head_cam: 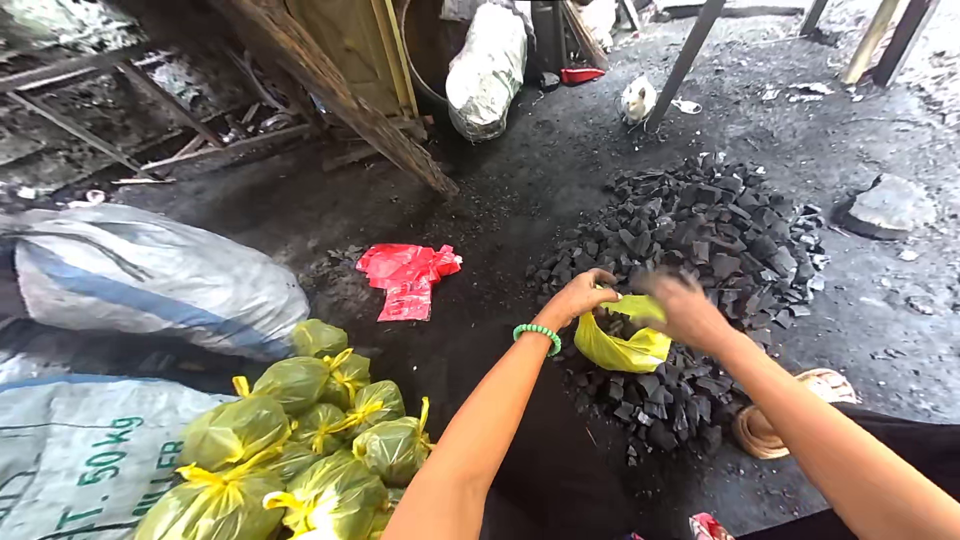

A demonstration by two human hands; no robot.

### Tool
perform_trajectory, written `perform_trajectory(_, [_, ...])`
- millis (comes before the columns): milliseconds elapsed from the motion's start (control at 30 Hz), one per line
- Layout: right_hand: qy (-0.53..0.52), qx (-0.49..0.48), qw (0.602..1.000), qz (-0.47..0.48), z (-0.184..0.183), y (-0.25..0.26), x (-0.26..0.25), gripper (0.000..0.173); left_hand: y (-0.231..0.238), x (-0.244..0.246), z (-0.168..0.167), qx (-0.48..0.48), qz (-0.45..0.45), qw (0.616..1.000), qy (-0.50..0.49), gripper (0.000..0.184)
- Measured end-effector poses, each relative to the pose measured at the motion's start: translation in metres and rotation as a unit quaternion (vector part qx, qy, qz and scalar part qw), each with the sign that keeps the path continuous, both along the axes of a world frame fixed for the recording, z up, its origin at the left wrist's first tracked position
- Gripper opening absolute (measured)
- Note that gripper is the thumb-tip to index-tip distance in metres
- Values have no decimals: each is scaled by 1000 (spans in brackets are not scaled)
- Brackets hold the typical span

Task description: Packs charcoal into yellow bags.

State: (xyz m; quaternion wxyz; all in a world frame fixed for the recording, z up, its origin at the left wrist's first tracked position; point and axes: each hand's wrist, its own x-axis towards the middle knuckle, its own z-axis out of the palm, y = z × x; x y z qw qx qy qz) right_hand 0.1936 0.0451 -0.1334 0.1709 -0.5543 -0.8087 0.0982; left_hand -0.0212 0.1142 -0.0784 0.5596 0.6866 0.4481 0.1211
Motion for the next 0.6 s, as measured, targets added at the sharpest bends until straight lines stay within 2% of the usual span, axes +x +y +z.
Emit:
perform_trajectory(67, [-119,-161,980,25,-13,-13,9,59,-1,0,-2,105,-66,982,143,48])
perform_trajectory(133, [-187,-210,959,25,-11,-18,18,43,-7,-3,-4,169,-114,933,297,65])
perform_trajectory(167, [-188,-180,965,28,-7,-22,23,36,-13,-5,-5,179,-124,907,360,70])
perform_trajectory(200, [-181,-134,974,36,0,-26,25,30,-18,-7,-6,179,-129,886,408,66])
perform_trajectory(267, [-173,-46,982,59,20,-34,18,26,-26,-6,0,164,-120,853,481,34])
perform_trajectory(333, [-161,20,984,74,48,-41,0,22,-21,1,19,136,-115,843,508,26])
perform_trajectory(400, [-98,135,981,98,68,-46,-18,16,-12,7,44,128,-134,887,424,26])
perform_trajectory(467, [-9,150,984,95,98,-47,-34,19,-9,22,67,103,-139,947,271,25])
perform_trajectory(533, [78,121,988,48,130,-43,-36,23,-16,33,79,2,-73,995,63,24])
perform_trajectory(600, [89,120,989,-20,159,-38,-22,25,-20,34,88,-107,-12,991,-75,23])
